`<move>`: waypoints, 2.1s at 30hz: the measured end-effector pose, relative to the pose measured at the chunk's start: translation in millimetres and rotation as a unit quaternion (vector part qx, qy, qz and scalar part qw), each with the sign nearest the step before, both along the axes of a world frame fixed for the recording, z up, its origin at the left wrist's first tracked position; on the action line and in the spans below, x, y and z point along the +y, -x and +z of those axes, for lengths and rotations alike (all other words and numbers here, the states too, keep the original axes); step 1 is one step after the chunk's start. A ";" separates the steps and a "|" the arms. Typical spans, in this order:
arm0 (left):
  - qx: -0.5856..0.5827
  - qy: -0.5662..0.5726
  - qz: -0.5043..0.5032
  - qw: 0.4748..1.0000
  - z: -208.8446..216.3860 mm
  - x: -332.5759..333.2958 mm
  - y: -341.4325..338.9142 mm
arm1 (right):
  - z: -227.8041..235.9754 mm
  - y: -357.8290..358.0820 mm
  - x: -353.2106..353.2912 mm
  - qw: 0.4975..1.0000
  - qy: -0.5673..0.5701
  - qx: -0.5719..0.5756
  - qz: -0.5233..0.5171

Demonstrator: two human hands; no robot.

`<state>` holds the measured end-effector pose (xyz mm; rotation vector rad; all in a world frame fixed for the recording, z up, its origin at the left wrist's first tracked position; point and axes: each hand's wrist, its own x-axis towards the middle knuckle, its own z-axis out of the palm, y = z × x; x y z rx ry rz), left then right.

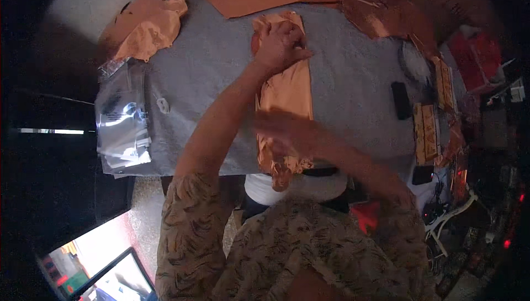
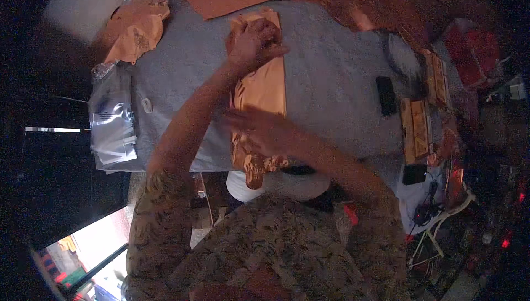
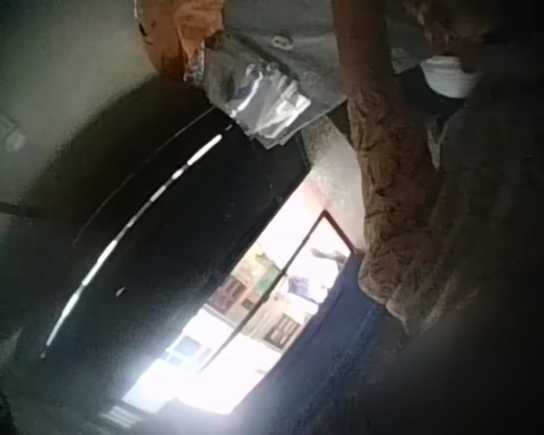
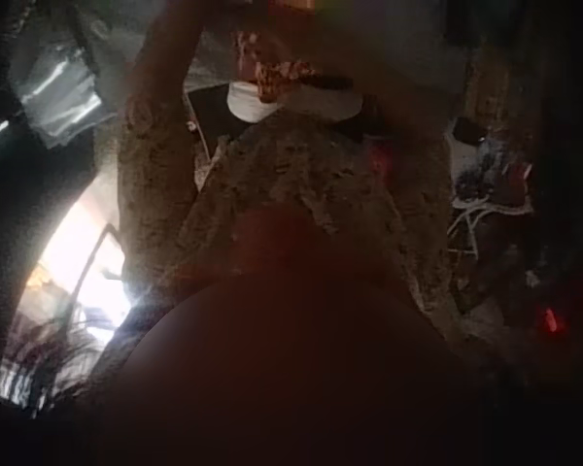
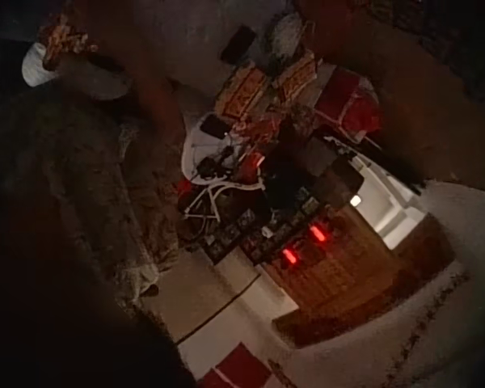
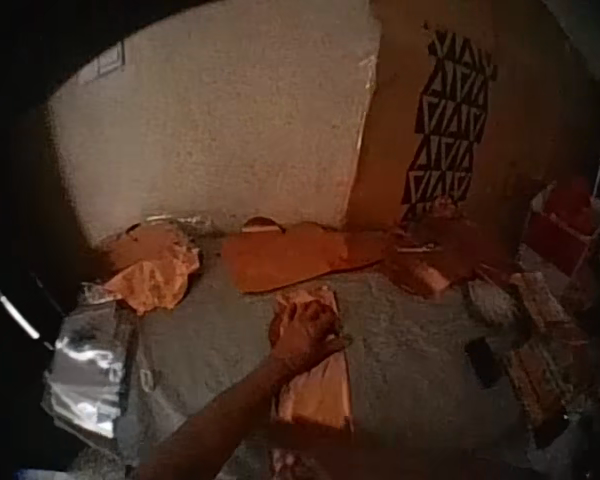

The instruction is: Folding copper-colored foil sheets into flat rectangular shapes on a workspace table.

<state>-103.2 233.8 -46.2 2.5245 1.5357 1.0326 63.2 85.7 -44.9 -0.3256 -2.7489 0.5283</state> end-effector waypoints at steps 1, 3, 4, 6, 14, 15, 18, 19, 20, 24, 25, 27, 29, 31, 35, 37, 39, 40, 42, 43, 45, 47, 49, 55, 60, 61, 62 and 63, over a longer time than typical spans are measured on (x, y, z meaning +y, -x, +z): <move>-0.009 -0.028 -0.004 1.000 0.6 -0.2 -3.2 | -4.1 -9.5 -13.8 0.996 0.048 0.010 0.070; -0.004 -0.030 -0.003 1.000 1.2 -2.4 -3.2 | -3.7 -25.5 -16.3 0.985 0.098 0.019 0.139; 0.002 -0.030 -0.001 1.000 1.2 -2.7 -2.4 | -3.7 -34.3 -12.9 0.980 0.156 0.019 0.126; -0.014 -0.025 -0.009 1.000 3.8 -4.3 -0.6 | 7.7 -52.9 8.8 0.988 0.138 0.057 0.025; -0.029 -0.045 -0.019 0.998 4.6 1.8 -2.6 | 19.7 -65.3 75.2 0.974 -0.137 0.014 -0.180; -0.031 -0.033 -0.020 0.999 6.4 1.2 -3.2 | 18.3 -67.1 76.3 0.974 -0.135 0.010 -0.183; -0.032 -0.010 -0.013 0.999 3.1 5.6 2.6 | 16.8 -64.9 76.6 0.977 -0.120 0.026 -0.174; -0.034 0.003 -0.006 0.999 0.1 8.6 8.7 | 17.3 -62.6 75.5 0.978 -0.121 0.029 -0.168; -0.033 0.001 -0.005 0.999 5.6 11.3 11.8 | 17.4 -65.1 74.7 0.976 -0.122 0.017 -0.178; -0.007 0.002 -0.114 0.993 14.4 18.5 43.3 | 27.5 -67.6 69.1 0.974 -0.113 0.001 -0.197; 0.088 -0.123 -0.086 0.985 12.3 19.7 51.3 | 25.6 -67.7 68.8 0.975 -0.116 0.004 -0.192; 0.109 -0.150 -0.056 0.981 9.7 33.5 72.2 | 21.5 -63.9 68.2 0.972 -0.132 0.009 -0.192; 0.130 -0.175 -0.028 0.976 12.3 38.4 94.9 | 21.8 -60.2 65.5 0.975 -0.127 0.016 -0.184; -0.196 0.012 0.003 0.981 16.8 33.1 116.2 | 21.8 -56.1 64.9 0.976 -0.121 0.020 -0.181; -0.114 0.030 0.062 0.991 36.3 -28.7 132.4 | 15.2 -69.8 68.1 0.972 -0.118 0.018 -0.200; -0.045 0.048 0.011 0.998 31.2 -74.5 144.3 | 13.1 -69.9 70.0 0.973 -0.105 0.024 -0.203; -0.032 0.069 -0.017 0.997 33.3 -121.9 145.3 | 16.6 -65.1 69.7 0.969 -0.129 -0.014 -0.210; -0.053 0.111 -0.060 0.991 33.7 -138.4 146.7 | 19.5 -64.1 69.7 0.969 -0.125 -0.015 -0.211; -0.078 0.154 -0.105 0.979 40.7 -154.0 136.8 | 20.6 -64.9 70.7 0.974 -0.103 0.016 -0.202; 0.011 0.125 -0.127 0.984 44.0 -157.0 128.7 | 20.0 -67.5 70.0 0.973 -0.101 0.014 -0.205; 0.104 0.090 -0.143 0.980 49.3 -159.7 119.1 | 19.2 -65.8 71.0 0.972 -0.115 0.030 -0.203; 0.178 0.019 -0.186 0.966 47.5 -159.2 110.8 | 18.7 -66.1 69.5 0.972 -0.118 0.030 -0.201; 0.197 0.009 -0.193 0.961 49.1 -155.7 103.0 | 18.1 -66.6 70.7 0.972 -0.122 0.030 -0.201; 0.188 0.016 -0.188 0.964 55.2 -158.9 86.4 | 17.3 -66.8 66.9 0.972 -0.123 0.033 -0.198; 0.140 0.074 -0.185 0.970 47.2 -158.2 89.1 | 12.9 -68.2 68.0 0.969 -0.146 0.009 -0.201; 0.158 0.061 -0.198 0.965 46.5 -155.4 94.3 | 11.9 -67.0 69.3 0.969 -0.144 0.009 -0.202; 0.176 0.048 -0.213 0.960 48.8 -153.2 95.8 | 10.2 -66.5 70.7 0.967 -0.147 0.012 -0.206; 0.175 0.051 -0.215 0.959 51.1 -151.2 97.1 | 8.8 -67.1 71.6 0.966 -0.149 0.015 -0.211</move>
